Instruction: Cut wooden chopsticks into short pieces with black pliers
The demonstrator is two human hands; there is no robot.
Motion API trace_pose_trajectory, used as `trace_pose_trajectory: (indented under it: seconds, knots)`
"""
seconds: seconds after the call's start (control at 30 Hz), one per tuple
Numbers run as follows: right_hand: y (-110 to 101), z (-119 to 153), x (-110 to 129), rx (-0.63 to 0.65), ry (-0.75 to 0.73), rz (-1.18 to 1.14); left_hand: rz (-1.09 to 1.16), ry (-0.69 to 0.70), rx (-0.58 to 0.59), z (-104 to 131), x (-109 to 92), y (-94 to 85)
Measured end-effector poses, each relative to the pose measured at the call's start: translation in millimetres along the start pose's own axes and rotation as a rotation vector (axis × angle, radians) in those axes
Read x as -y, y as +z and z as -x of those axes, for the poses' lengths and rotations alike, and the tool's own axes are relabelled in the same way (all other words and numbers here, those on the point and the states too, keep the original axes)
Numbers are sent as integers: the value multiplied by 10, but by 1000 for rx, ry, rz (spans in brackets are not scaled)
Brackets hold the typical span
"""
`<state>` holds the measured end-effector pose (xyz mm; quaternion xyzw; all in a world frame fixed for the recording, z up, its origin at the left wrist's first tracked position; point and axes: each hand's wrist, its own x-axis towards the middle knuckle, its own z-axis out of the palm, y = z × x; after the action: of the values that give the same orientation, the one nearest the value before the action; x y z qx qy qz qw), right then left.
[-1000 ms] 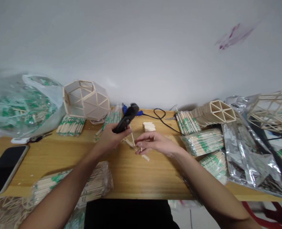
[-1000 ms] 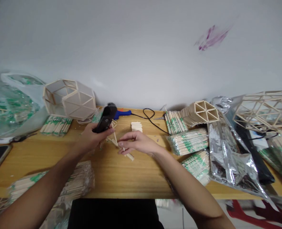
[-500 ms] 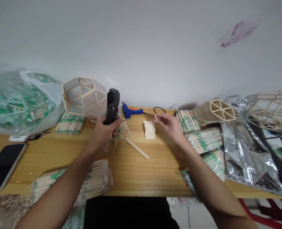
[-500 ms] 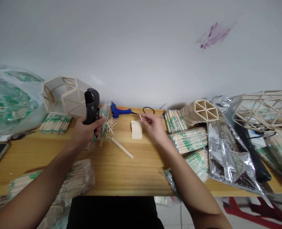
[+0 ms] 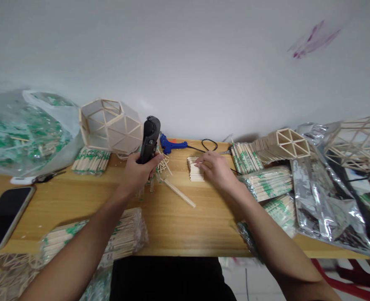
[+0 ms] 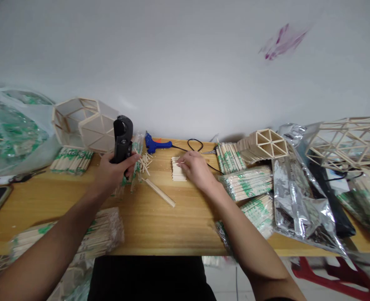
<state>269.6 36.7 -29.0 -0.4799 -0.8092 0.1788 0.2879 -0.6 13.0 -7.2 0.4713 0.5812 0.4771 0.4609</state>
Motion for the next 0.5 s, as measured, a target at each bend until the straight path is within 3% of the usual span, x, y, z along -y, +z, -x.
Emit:
trace_pose_trajectory:
  seconds: [0.5]
  knots:
    - [7, 13, 4, 57, 30, -1, -36, 23, -2, 24, -35, 24]
